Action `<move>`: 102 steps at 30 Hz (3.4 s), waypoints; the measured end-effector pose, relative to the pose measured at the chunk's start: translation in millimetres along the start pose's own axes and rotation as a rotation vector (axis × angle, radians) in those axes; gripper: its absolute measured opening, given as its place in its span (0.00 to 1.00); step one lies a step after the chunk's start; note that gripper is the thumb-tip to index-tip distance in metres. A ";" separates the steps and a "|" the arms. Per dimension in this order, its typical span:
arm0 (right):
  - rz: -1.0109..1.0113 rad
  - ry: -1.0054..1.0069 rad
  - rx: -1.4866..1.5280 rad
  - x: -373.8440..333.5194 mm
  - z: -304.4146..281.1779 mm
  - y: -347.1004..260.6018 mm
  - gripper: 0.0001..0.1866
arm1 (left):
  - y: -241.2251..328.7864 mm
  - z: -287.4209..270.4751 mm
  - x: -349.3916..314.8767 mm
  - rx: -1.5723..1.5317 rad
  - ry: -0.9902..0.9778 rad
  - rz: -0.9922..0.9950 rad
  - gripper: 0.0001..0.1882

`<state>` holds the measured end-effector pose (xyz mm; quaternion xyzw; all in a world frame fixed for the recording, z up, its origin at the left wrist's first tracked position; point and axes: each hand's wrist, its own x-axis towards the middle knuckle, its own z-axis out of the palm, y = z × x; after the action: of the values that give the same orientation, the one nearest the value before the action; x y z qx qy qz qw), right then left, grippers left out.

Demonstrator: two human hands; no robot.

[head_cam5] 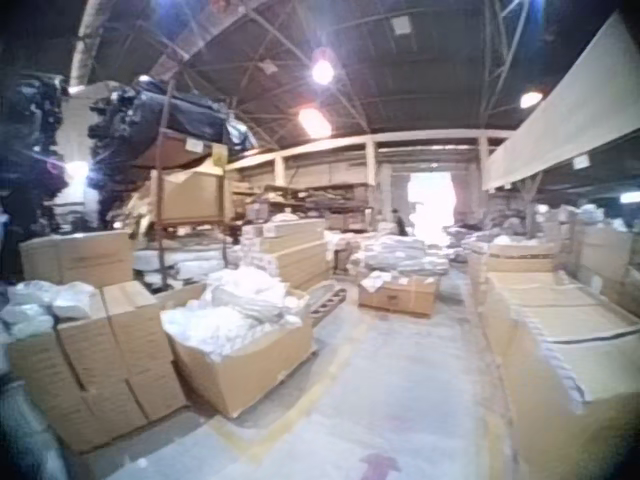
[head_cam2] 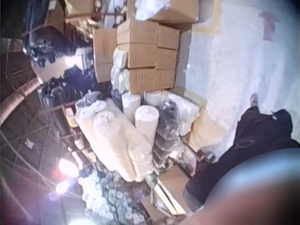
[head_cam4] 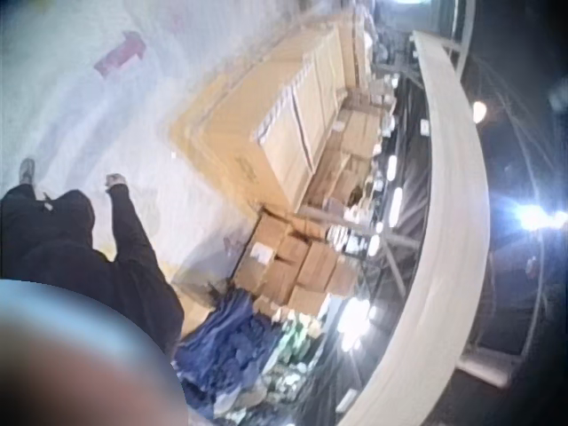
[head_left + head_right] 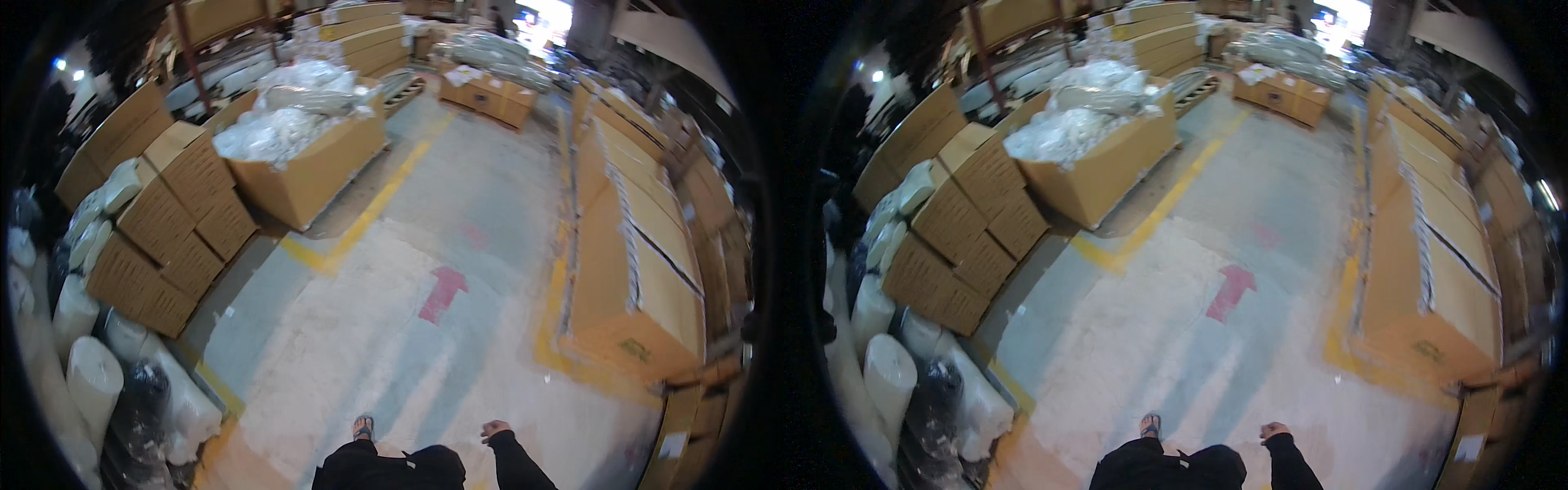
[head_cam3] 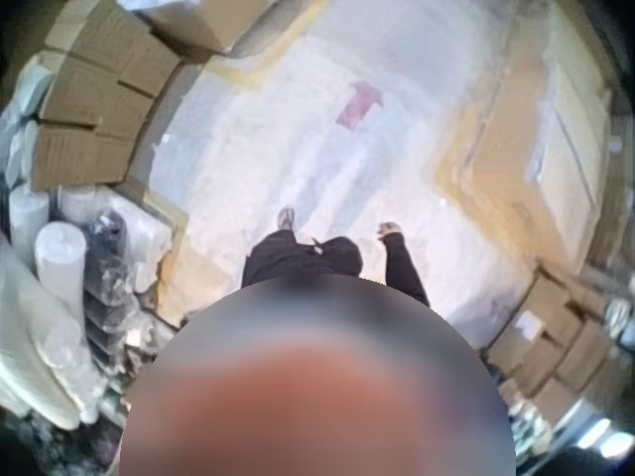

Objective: The person uses a manual pallet jack to lift and move a pallet of wrapped goods through a warehouse. They position the jack under the pallet, lift the load, and pull it along marked aisles, navigating around stacked boxes and rolls.

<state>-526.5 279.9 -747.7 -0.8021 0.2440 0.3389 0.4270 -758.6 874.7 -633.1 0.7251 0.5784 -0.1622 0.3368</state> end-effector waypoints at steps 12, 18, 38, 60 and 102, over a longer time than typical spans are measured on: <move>0.026 -0.530 -0.507 250.0 -112.4 -148.8 0.15 | -51.5 104.3 -239.1 -0.320 0.243 -0.896 0.25; -0.319 -0.391 -0.742 351.6 -188.0 -320.7 0.11 | 102.5 215.9 -322.3 -0.679 0.229 -0.668 0.29; -2.088 -0.914 -0.358 -63.7 -180.9 -309.7 0.15 | 256.4 463.9 -664.1 -0.546 0.944 0.769 0.22; -1.864 -0.751 -0.397 58.4 -578.6 -179.9 0.23 | 275.1 646.3 -860.5 -0.569 0.574 1.189 0.22; -1.796 -1.567 -1.003 -176.0 -766.8 7.8 0.21 | 166.1 693.8 -1108.0 -1.431 1.171 0.774 0.34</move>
<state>-389.4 -358.1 -308.3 -0.3448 -0.8440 0.3661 0.1863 -802.4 -419.9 -390.8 0.4559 0.3390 0.7271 0.3855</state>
